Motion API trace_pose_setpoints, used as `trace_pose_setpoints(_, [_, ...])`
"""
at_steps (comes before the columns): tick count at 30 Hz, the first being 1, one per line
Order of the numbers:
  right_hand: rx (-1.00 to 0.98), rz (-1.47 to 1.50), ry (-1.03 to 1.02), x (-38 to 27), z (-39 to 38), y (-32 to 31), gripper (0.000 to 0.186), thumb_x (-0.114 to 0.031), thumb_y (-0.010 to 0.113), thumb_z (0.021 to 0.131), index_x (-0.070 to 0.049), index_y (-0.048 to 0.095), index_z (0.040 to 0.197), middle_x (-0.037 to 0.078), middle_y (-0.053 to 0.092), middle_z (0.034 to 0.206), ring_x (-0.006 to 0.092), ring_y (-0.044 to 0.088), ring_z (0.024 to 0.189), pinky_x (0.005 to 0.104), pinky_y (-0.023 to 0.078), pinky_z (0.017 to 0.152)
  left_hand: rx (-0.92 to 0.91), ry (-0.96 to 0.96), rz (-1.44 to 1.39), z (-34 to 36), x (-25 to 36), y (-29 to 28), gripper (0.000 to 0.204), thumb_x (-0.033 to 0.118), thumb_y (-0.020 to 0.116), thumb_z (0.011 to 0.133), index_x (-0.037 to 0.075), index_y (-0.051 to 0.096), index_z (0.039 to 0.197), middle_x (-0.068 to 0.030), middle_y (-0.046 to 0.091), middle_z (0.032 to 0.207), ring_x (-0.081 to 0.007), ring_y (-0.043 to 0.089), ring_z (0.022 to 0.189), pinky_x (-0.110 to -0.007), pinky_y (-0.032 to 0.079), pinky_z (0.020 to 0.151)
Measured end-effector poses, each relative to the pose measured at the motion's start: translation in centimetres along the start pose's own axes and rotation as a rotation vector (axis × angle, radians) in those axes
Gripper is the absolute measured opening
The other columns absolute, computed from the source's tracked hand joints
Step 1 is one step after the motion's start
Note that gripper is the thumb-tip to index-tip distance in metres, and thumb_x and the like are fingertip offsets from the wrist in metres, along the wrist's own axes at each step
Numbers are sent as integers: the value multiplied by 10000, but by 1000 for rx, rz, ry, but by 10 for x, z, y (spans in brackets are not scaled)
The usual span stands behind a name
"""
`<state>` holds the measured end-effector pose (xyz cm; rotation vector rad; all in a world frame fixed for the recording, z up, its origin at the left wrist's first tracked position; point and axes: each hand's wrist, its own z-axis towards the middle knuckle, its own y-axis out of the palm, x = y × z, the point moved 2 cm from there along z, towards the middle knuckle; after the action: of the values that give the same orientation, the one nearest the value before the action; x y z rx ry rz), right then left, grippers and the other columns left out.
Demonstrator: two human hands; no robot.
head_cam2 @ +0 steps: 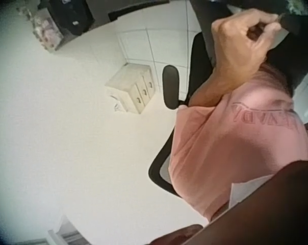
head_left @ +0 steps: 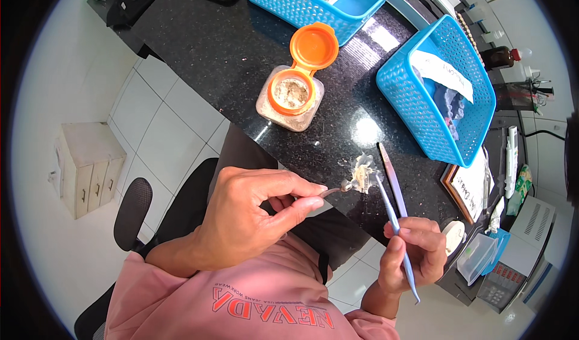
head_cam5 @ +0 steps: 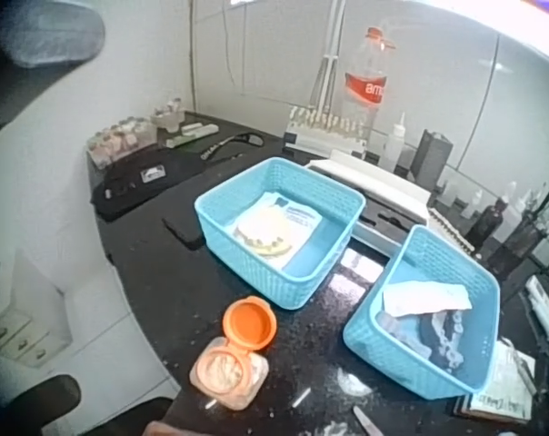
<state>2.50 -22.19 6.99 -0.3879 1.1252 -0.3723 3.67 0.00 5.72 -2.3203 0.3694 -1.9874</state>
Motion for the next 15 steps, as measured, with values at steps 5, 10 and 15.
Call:
trace_pose_setpoints(5, [11,13,-8,3,0,6,153,15,669,692,11,564,803,167,645,728,185,627,577,244,478,511,-1,3,-9,1,0,-1,112,0,691,775,-25,700,884,-141,698,810,-137,668,686,-225,527,589])
trace_pose_setpoints(10, [0,-21,-7,2,1,6,153,19,669,683,10,568,797,156,649,710,175,629,564,234,476,496,43,45,-20,0,-3,1,131,50,713,772,4,700,893,-101,692,767,-93,613,563,-210,473,507])
trace_pose_setpoints(15, [3,-25,-27,3,1,7,159,23,666,675,14,569,800,163,648,711,176,627,562,236,478,497,40,28,-27,0,-3,1,131,47,716,767,3,701,890,-98,689,754,-86,601,553,-209,463,498])
